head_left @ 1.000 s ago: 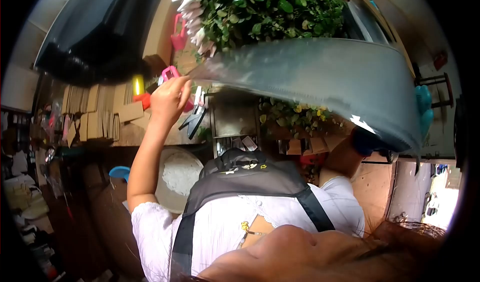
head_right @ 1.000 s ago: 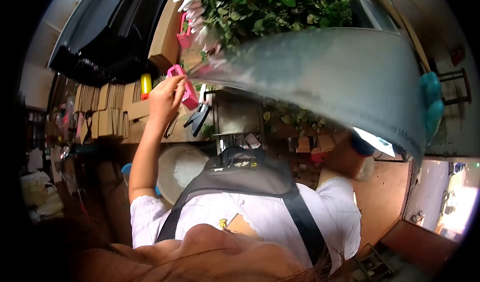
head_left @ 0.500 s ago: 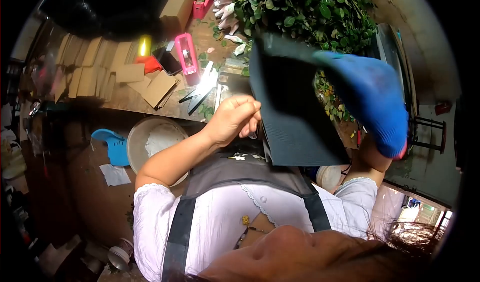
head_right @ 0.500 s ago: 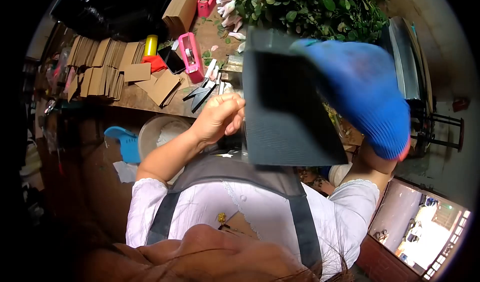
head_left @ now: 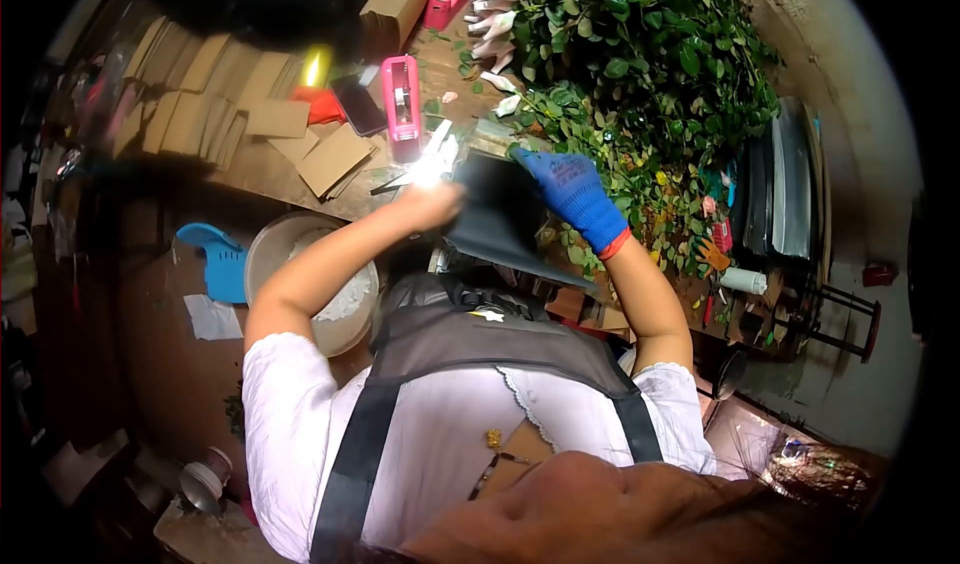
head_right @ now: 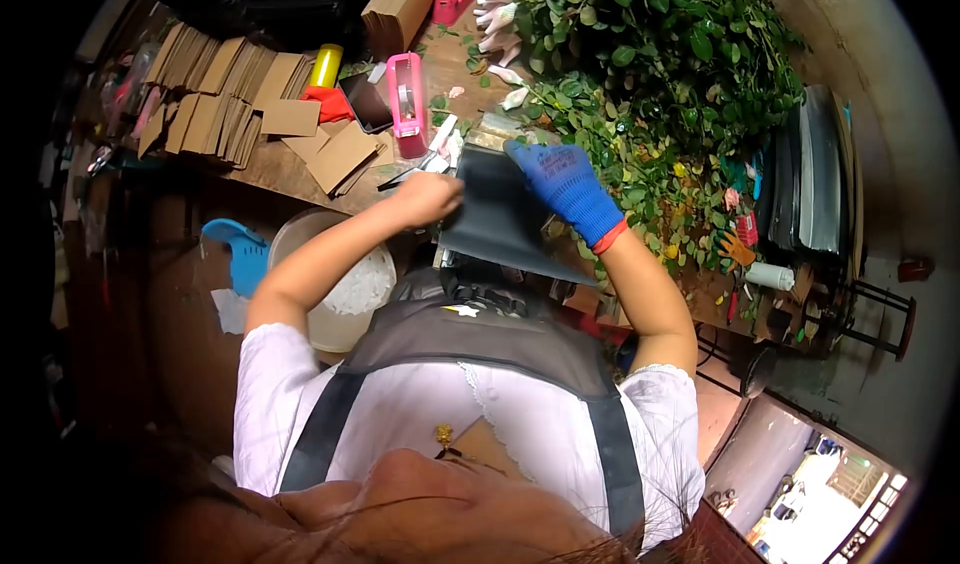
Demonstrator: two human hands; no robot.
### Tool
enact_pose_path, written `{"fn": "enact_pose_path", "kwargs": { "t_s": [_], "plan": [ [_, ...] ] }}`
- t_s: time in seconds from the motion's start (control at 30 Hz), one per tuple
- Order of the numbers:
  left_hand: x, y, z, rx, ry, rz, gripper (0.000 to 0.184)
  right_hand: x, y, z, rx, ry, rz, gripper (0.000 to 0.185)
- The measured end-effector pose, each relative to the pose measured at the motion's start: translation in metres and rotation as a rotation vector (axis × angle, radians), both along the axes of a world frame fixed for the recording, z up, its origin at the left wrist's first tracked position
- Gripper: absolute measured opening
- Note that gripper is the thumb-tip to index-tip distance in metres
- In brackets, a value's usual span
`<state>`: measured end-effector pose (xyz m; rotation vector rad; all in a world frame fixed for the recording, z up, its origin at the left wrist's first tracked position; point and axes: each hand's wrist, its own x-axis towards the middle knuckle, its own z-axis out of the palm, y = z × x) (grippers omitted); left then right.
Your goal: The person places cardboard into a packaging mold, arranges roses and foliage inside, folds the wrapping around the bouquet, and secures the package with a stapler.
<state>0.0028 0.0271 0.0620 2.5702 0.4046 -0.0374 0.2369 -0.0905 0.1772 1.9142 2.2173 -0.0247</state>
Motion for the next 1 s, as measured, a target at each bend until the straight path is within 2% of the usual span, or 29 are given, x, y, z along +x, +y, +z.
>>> {"fn": "enact_pose_path", "kwargs": {
  "t_s": [0.03, 0.1, 0.13, 0.2, 0.23, 0.27, 0.3, 0.33, 0.43, 0.47, 0.57, 0.67, 0.77, 0.83, 0.9, 0.97, 1.0],
  "plan": [
    [0.018, -0.005, -0.001, -0.109, -0.005, -0.130, 0.040, 0.001, 0.000, -0.005, 0.015, 0.001, -0.008, 0.062],
    [0.040, -0.018, -0.047, -0.063, -0.374, -0.359, 0.066, 0.003, 0.001, -0.010, 0.046, 0.001, -0.028, 0.063],
    [0.041, -0.023, -0.049, -0.010, -0.143, -0.392, 0.083, 0.003, 0.002, -0.009, 0.098, 0.040, -0.023, 0.061],
    [0.034, -0.022, -0.082, 0.186, -0.231, -0.331, 0.086, 0.000, 0.002, -0.004, 0.199, 0.118, -0.014, 0.057],
    [0.031, -0.021, -0.085, 0.284, -0.272, -0.297, 0.087, -0.008, 0.001, 0.011, 0.293, 0.239, -0.004, 0.056],
    [0.031, -0.022, -0.088, 0.290, -0.120, -0.285, 0.094, -0.018, -0.006, 0.028, 0.388, 0.361, 0.006, 0.054],
    [0.031, -0.022, -0.088, 0.291, -0.117, -0.275, 0.094, -0.027, -0.013, 0.038, 0.481, 0.487, 0.012, 0.053],
    [0.030, -0.023, -0.088, 0.289, -0.113, -0.266, 0.094, -0.024, -0.026, 0.040, 0.260, 0.721, -0.068, 0.054],
    [0.030, -0.024, -0.094, 0.280, -0.156, -0.241, 0.092, -0.019, -0.023, 0.008, 0.491, 0.256, -0.094, 0.053],
    [0.030, -0.023, -0.096, 0.279, -0.181, -0.240, 0.092, -0.018, -0.017, -0.010, 0.421, 0.145, -0.167, 0.054],
    [0.031, -0.025, -0.093, 0.332, -0.133, -0.241, 0.092, 0.008, -0.002, -0.057, -0.158, 0.317, -0.415, 0.061],
    [0.030, -0.025, -0.088, 0.305, -0.110, -0.236, 0.092, 0.012, 0.006, -0.034, -0.282, 0.447, -0.392, 0.066],
    [0.031, -0.024, -0.096, 0.314, -0.147, -0.239, 0.092, -0.027, -0.015, 0.015, 0.422, 0.241, -0.003, 0.063],
    [0.031, -0.025, -0.096, 0.322, -0.130, -0.243, 0.092, -0.051, -0.032, 0.019, 0.163, 0.634, 0.019, 0.063],
    [0.032, -0.022, -0.099, 0.342, -0.120, -0.265, 0.093, -0.071, -0.050, -0.011, -0.292, 0.622, -0.017, 0.060],
    [0.031, -0.025, -0.111, 0.268, -0.183, -0.234, 0.097, -0.095, -0.041, -0.047, -0.518, 0.236, -0.120, 0.055],
    [0.032, -0.026, -0.111, 0.258, -0.191, -0.240, 0.098, -0.098, -0.042, -0.044, -0.381, 0.267, -0.079, 0.045]
  ]
}}
